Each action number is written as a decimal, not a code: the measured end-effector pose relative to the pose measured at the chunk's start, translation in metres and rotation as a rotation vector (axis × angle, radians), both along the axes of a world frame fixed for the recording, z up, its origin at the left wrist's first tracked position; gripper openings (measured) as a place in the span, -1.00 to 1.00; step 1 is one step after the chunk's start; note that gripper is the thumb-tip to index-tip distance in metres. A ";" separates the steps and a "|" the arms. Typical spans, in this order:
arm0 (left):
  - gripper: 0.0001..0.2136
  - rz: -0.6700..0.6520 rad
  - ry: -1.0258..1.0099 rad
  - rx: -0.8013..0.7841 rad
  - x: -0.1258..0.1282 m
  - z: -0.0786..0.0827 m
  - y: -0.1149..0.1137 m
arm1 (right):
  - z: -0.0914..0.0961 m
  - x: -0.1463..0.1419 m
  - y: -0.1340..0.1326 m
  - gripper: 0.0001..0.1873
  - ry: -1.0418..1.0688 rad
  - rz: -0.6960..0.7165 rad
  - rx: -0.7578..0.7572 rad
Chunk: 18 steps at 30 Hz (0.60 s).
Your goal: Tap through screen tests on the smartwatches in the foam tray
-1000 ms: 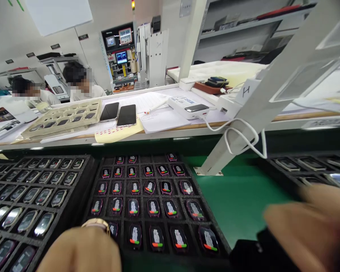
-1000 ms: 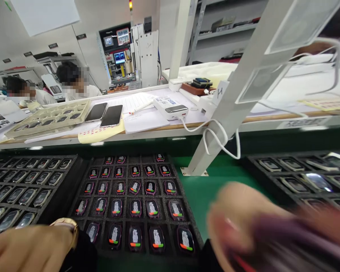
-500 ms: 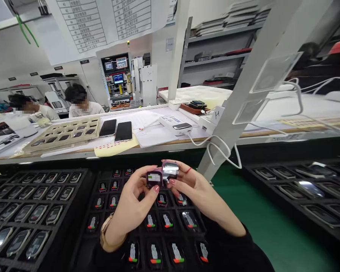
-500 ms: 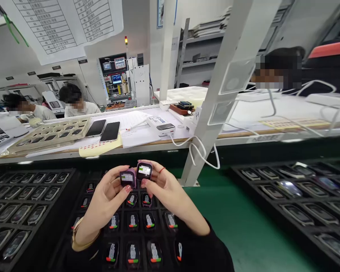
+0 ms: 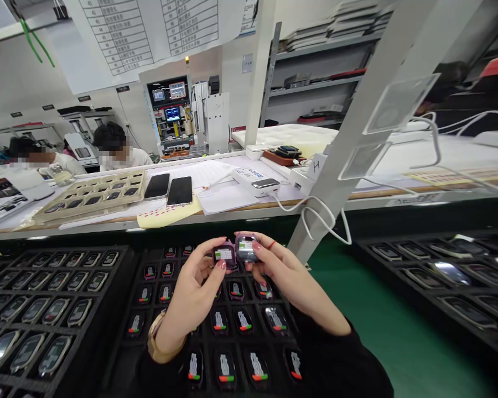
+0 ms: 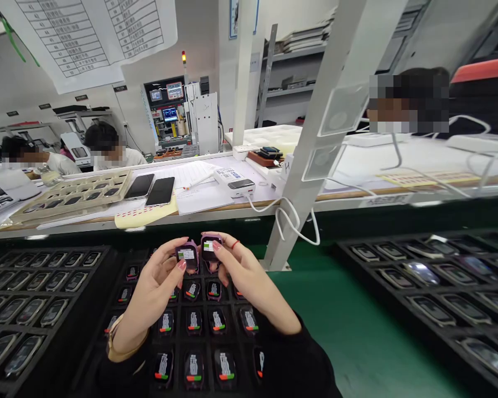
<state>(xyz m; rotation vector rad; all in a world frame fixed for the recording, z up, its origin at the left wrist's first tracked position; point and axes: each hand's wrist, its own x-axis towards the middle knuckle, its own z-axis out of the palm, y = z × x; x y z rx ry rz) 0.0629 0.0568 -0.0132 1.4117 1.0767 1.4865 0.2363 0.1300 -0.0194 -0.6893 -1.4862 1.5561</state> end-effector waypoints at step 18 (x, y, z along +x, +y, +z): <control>-0.63 0.092 0.014 -0.013 -0.005 -0.003 0.007 | -0.001 -0.007 0.001 -0.48 0.064 0.069 -0.055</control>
